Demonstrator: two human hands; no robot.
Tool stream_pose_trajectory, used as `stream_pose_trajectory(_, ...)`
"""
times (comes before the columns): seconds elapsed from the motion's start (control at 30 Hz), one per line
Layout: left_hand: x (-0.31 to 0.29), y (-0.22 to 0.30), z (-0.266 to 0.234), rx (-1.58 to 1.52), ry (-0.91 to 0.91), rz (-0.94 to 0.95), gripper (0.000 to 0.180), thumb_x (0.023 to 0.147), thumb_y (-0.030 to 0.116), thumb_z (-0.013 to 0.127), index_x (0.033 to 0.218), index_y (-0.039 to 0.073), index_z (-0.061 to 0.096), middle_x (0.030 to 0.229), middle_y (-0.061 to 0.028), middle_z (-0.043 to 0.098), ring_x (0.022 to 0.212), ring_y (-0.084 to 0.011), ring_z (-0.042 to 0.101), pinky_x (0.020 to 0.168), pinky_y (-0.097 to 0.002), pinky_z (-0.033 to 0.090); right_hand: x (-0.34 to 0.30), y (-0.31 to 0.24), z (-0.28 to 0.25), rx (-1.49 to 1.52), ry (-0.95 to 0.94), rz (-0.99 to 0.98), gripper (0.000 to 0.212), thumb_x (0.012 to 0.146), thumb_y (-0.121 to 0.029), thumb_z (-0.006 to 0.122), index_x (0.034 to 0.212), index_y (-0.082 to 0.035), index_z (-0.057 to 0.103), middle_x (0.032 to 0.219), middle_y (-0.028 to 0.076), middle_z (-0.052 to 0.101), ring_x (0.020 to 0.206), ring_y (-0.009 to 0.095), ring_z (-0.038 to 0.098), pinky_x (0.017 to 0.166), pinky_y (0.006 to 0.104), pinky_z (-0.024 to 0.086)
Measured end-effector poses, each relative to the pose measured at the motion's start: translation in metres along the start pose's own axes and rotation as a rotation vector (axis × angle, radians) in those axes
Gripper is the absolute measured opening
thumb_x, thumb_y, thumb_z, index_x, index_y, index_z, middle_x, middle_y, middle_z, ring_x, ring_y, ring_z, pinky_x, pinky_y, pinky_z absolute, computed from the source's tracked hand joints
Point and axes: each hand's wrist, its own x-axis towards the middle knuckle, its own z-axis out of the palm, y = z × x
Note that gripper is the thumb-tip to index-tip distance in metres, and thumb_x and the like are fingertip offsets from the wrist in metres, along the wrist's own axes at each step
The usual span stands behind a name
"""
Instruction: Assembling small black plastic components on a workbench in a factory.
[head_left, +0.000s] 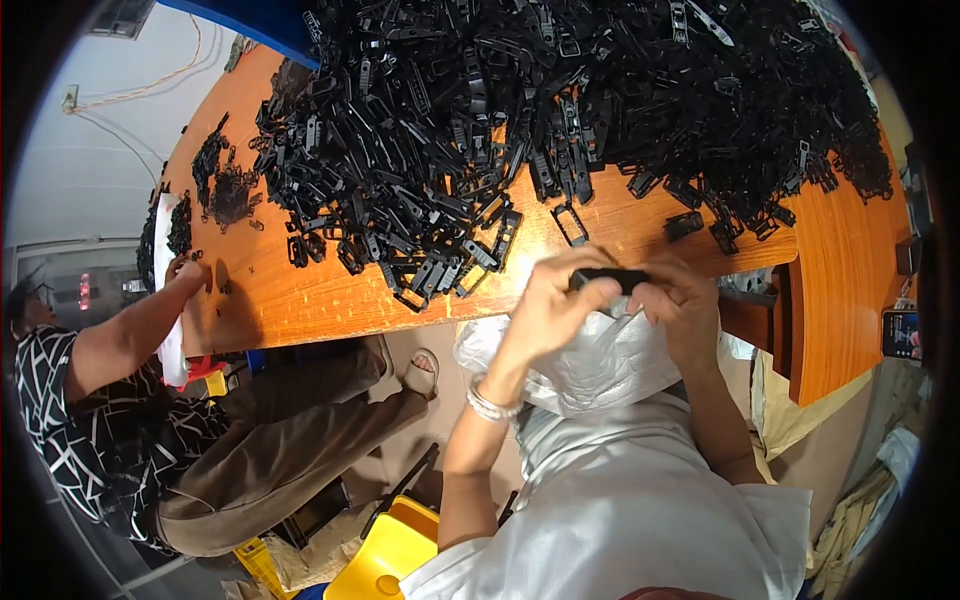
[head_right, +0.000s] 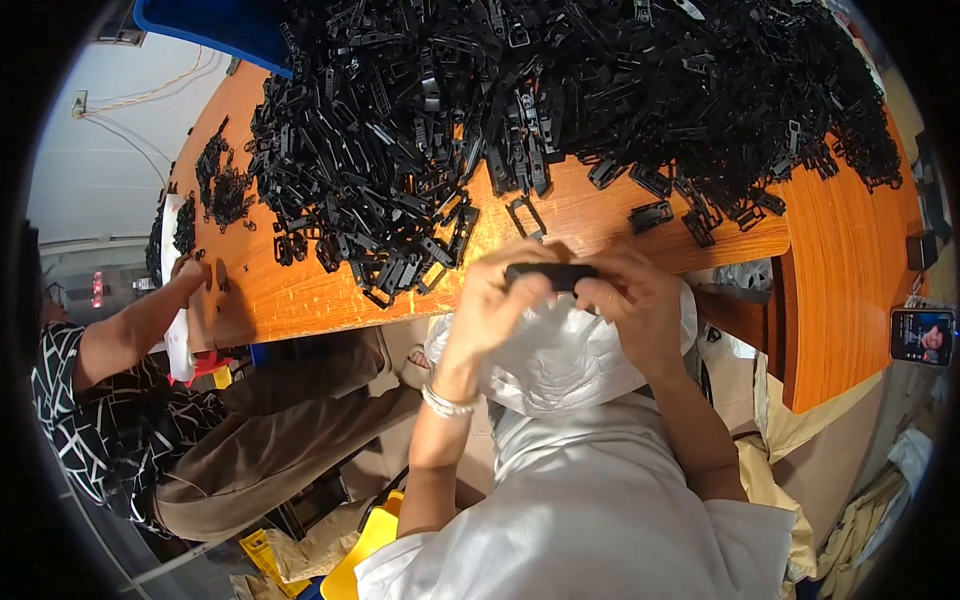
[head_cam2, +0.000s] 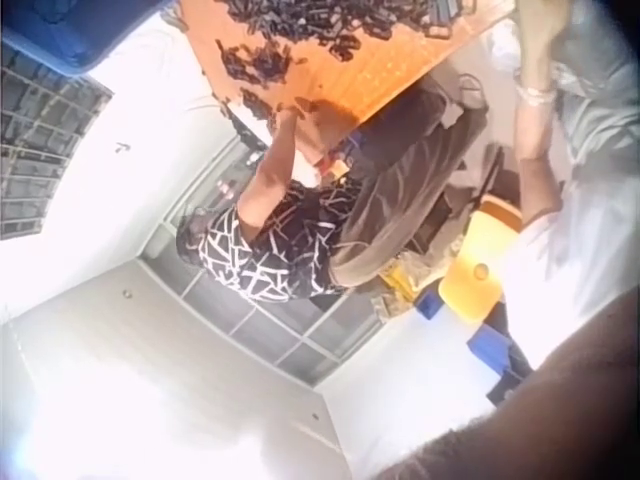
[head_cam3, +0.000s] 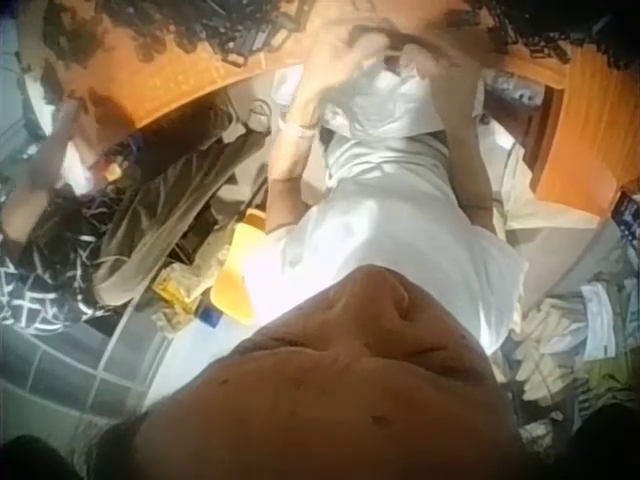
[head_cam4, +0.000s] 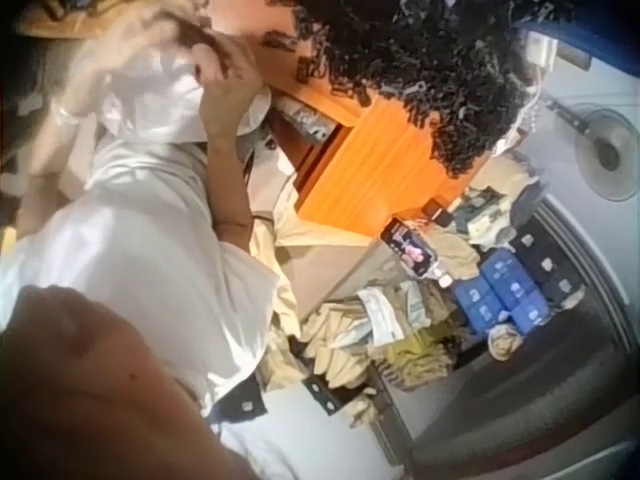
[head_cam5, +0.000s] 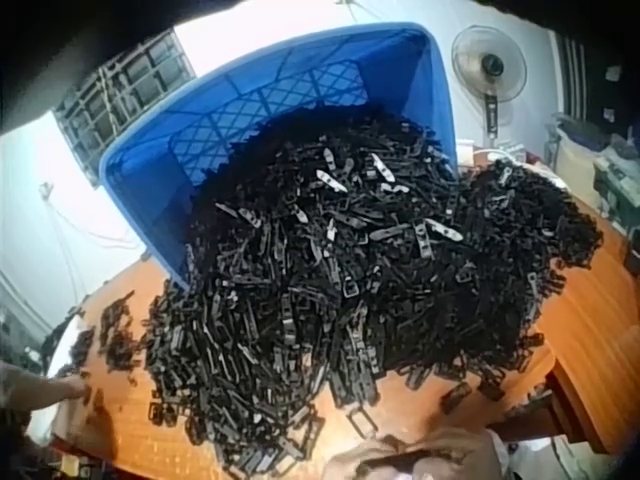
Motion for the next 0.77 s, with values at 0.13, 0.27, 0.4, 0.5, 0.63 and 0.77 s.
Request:
stream_pose_trajectory(0.13, 0.043, -0.003, -0.034, 0.596, 0.48, 0.057, 0.01, 0.076, 0.006, 0.057, 0.077, -0.003, 0.062, 0.074, -0.0147, 0.057, 0.071, -0.0267, 0.055, 0.065, -0.0346, 0.043, 0.001, 0.004, -0.002, 0.025, 0.02, -0.034, 0.019, 0.072, 0.004, 0.058, 0.091, 0.007, 0.059, 0.085, 0.008, 0.053, 0.059, 0.01, 0.054, 0.046, 0.0182, 0.034)
stream_pose_trajectory(0.27, 0.082, -0.017, -0.063, 1.16, 0.563, -0.01, 0.022, 0.074, 0.018, 0.065, 0.081, -0.002, 0.064, 0.075, -0.0169, 0.061, 0.072, -0.0324, 0.059, 0.067, -0.0371, 0.046, 0.001, 0.008, 0.003, -0.001, -0.033, -0.044, 0.016, 0.075, 0.003, 0.056, 0.09, 0.006, 0.06, 0.074, 0.006, 0.055, 0.053, 0.007, 0.048, 0.046, 0.0175, 0.034)
stream_pose_trajectory(0.4, 0.089, 0.0, -0.063, 1.057, 0.444, -0.354, 0.029, 0.07, 0.026, 0.07, 0.078, -0.001, 0.065, 0.071, -0.0181, 0.063, 0.071, -0.0319, 0.062, 0.067, -0.0362, 0.047, 0.001, 0.008, 0.005, -0.005, -0.061, -0.047, 0.014, 0.077, 0.002, 0.055, 0.09, 0.005, 0.06, 0.065, 0.004, 0.056, 0.051, 0.004, 0.044, 0.047, 0.0171, 0.034)
stream_pose_trajectory(0.5, 0.079, 0.003, -0.064, 1.013, 0.483, -0.346, 0.032, 0.067, 0.028, 0.072, 0.074, -0.001, 0.064, 0.064, -0.0161, 0.062, 0.064, -0.0286, 0.062, 0.063, -0.0345, 0.047, 0.002, 0.009, 0.002, -0.026, -0.058, -0.036, 0.015, 0.077, 0.001, 0.056, 0.091, 0.005, 0.06, 0.066, 0.006, 0.057, 0.051, 0.005, 0.045, 0.047, 0.0171, 0.034)
stream_pose_trajectory(0.63, 0.063, 0.007, -0.074, 0.722, 0.391, -0.325, 0.027, 0.069, 0.019, 0.073, 0.063, -0.002, 0.056, 0.051, -0.005, 0.054, 0.041, -0.0082, 0.049, 0.039, -0.0227, 0.037, 0.006, 0.013, -0.001, -0.023, -0.074, 0.027, 0.016, 0.078, 0.001, 0.055, 0.093, 0.004, 0.059, 0.066, 0.007, 0.059, 0.051, 0.006, 0.047, 0.048, 0.0171, 0.036)
stream_pose_trajectory(0.77, 0.041, 0.014, -0.067, 0.37, 0.364, -0.362, 0.023, 0.073, 0.015, 0.071, 0.066, 0.0, 0.054, 0.052, -0.0035, 0.054, 0.037, -0.006, 0.045, 0.034, -0.0191, 0.033, 0.008, 0.015, -0.001, 0.023, -0.049, 0.017, 0.016, 0.079, 0.0, 0.054, 0.094, 0.004, 0.059, 0.069, 0.009, 0.062, 0.057, 0.009, 0.054, 0.051, 0.0179, 0.041)
